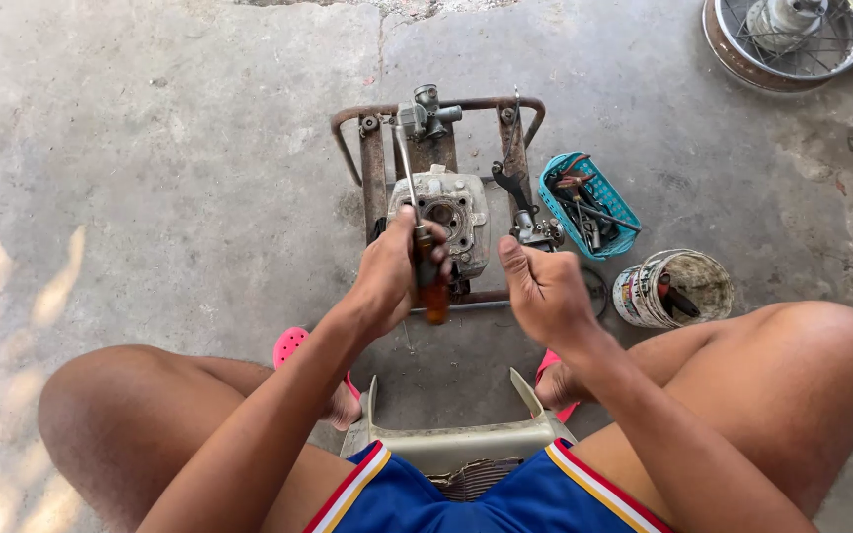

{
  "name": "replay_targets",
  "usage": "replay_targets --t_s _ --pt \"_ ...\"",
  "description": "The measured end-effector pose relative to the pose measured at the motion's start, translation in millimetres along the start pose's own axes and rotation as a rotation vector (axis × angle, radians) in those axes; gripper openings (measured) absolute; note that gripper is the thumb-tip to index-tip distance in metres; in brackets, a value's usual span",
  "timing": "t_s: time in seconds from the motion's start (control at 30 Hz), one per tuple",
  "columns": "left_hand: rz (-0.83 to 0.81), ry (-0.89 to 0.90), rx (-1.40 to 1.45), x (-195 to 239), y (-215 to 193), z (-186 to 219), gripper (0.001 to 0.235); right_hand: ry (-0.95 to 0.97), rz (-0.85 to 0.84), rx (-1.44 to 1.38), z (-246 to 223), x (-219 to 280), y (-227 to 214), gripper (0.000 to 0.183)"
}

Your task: The person uses a screwdriver to scrape and clean the inside of a metallic engine block. They then wipe the engine block with a black cloth and continue scraping the surface with the screwdriver.

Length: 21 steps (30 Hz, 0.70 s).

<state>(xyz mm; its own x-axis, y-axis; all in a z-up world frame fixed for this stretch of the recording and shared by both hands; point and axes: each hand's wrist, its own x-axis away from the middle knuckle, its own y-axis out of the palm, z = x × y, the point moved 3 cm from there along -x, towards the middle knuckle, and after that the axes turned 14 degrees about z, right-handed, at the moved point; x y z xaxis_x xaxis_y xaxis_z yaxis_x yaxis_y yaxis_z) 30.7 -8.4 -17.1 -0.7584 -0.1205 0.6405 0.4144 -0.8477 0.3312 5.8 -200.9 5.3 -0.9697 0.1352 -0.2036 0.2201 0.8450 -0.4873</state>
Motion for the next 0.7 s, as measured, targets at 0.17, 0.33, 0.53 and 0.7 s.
replay_targets --t_s 0.17,0.33,0.53,0.7 --pt "-0.102 0.120 -0.004 23.0 13.7 -10.2 0.030 0.618 -0.303 -0.627 6.4 16.0 29.1 0.055" --pt "-0.133 0.235 0.014 32.1 25.2 -10.8 0.042 0.742 -0.223 -0.627 15.4 13.9 30.1 0.025" --pt "0.138 0.287 -0.164 9.7 17.0 -29.9 0.022 0.723 -0.010 -0.831 9.3 16.6 35.4 0.031" --pt "0.106 0.165 -0.152 18.8 25.4 -69.9 0.023 0.576 0.144 -0.905 11.5 30.4 45.0 0.025"
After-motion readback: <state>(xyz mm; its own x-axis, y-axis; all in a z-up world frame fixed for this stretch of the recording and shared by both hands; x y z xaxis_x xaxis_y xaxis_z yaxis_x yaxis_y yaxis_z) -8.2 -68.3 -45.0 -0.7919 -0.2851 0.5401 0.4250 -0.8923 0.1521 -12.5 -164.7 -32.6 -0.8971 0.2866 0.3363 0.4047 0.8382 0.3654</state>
